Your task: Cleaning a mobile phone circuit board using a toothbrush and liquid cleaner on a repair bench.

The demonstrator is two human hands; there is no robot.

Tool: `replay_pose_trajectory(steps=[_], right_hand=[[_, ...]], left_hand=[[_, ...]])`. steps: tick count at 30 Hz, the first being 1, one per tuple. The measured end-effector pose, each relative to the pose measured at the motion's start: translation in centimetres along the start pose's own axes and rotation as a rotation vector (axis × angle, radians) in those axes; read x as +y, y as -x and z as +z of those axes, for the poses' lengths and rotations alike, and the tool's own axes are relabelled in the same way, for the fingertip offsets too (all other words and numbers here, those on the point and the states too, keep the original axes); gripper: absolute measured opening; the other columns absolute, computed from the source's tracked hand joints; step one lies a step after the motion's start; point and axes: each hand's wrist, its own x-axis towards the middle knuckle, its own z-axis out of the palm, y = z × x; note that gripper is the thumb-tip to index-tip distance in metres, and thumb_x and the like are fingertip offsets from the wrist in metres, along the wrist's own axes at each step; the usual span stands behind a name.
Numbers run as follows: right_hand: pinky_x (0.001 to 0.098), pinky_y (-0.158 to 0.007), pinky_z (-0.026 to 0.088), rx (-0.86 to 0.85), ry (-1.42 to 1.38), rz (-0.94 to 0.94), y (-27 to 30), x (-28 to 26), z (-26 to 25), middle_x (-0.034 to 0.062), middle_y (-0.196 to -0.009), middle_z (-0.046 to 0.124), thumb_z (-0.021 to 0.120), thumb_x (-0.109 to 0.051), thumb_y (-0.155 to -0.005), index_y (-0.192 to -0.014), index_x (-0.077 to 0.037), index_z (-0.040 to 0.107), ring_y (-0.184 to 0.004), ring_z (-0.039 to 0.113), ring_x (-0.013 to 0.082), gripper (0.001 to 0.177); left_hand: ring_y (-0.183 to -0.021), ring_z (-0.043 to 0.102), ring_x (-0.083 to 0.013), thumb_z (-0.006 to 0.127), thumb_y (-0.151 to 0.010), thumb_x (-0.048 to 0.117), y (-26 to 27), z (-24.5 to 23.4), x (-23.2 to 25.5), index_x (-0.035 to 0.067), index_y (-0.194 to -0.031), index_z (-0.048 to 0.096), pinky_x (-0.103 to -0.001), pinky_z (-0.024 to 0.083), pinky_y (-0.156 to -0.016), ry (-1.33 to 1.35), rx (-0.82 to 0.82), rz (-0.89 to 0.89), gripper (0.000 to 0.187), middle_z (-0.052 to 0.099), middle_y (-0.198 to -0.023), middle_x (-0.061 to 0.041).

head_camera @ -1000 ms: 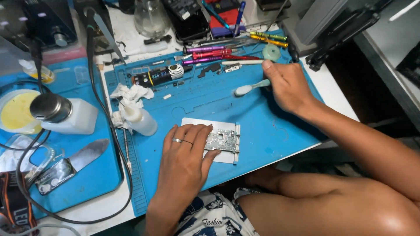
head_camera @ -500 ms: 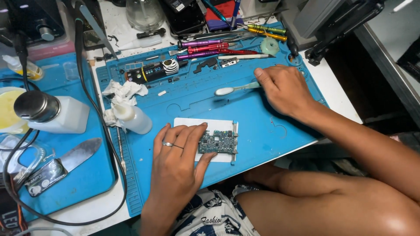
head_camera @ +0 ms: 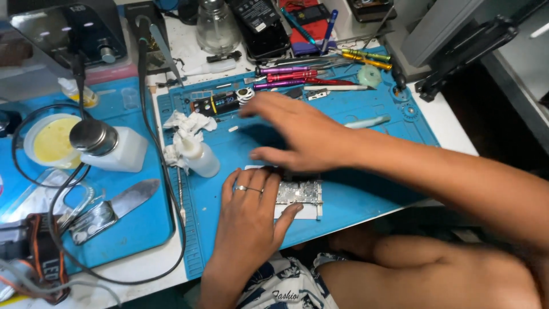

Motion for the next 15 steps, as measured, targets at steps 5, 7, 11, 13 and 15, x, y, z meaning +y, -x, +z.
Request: replay_pose_trajectory(steps=[5,7,11,13,15], right_hand=[[0.0431,-0.099,0.044,-0.113,-0.129,0.048,-5.4,0.8,4.2,0.0112,-0.139,0.057,0.084,-0.03,-0.078,-0.139,-0.009,0.048,-0.127,0.054,0.0316,0.074],[0.0424,-0.098,0.044,-0.121,-0.179,0.032,-6.2,1.2,5.4,0.0068,-0.14,0.059,0.086,-0.03,-0.075,-0.138,-0.015,0.05,-0.129,0.052,0.0292,0.074],[0.0409,-0.093,0.045,-0.077,-0.187,0.032,-5.6,1.9,5.7,0.0099,-0.123,0.068,0.084,-0.03,-0.073,-0.124,-0.013,0.061,-0.114,0.063,0.0288,0.058],[0.0399,-0.084,0.047,-0.054,-0.19,0.004,-5.2,1.9,5.3,0.0095,-0.116,0.069,0.083,-0.03,-0.072,-0.119,-0.015,0.061,-0.106,0.064,0.028,0.054],[0.0373,-0.092,0.047,0.033,-0.383,-0.029,-4.5,1.6,5.0,0.0048,-0.123,0.067,0.077,-0.02,-0.076,-0.119,-0.017,0.059,-0.113,0.063,0.0238,0.047]], left_hand=[[-0.117,0.052,-0.0396,0.062,-0.096,0.042,0.1,0.1,-0.1,0.003,-0.13,0.06,-0.058,0.037,-0.102,-0.018,0.02,-0.004,0.052,0.061,-0.121,-0.018],[-0.117,0.053,-0.0391,0.061,-0.097,0.044,0.2,0.2,-0.2,0.003,-0.131,0.06,-0.057,0.038,-0.099,-0.023,0.022,-0.003,0.053,0.061,-0.124,-0.017],[-0.111,0.053,-0.0402,0.065,-0.094,0.044,0.0,0.3,-0.2,0.005,-0.131,0.061,-0.055,0.039,-0.095,-0.043,0.025,-0.003,0.055,0.061,-0.121,-0.018],[-0.11,0.054,-0.0391,0.065,-0.094,0.045,-0.1,0.3,-0.2,0.005,-0.132,0.061,-0.055,0.04,-0.094,-0.07,0.038,0.003,0.055,0.061,-0.12,-0.018],[-0.115,0.052,-0.0397,0.064,-0.094,0.047,0.0,0.5,-0.3,0.006,-0.133,0.061,-0.053,0.041,-0.093,-0.084,0.031,0.0,0.057,0.06,-0.124,-0.018]])
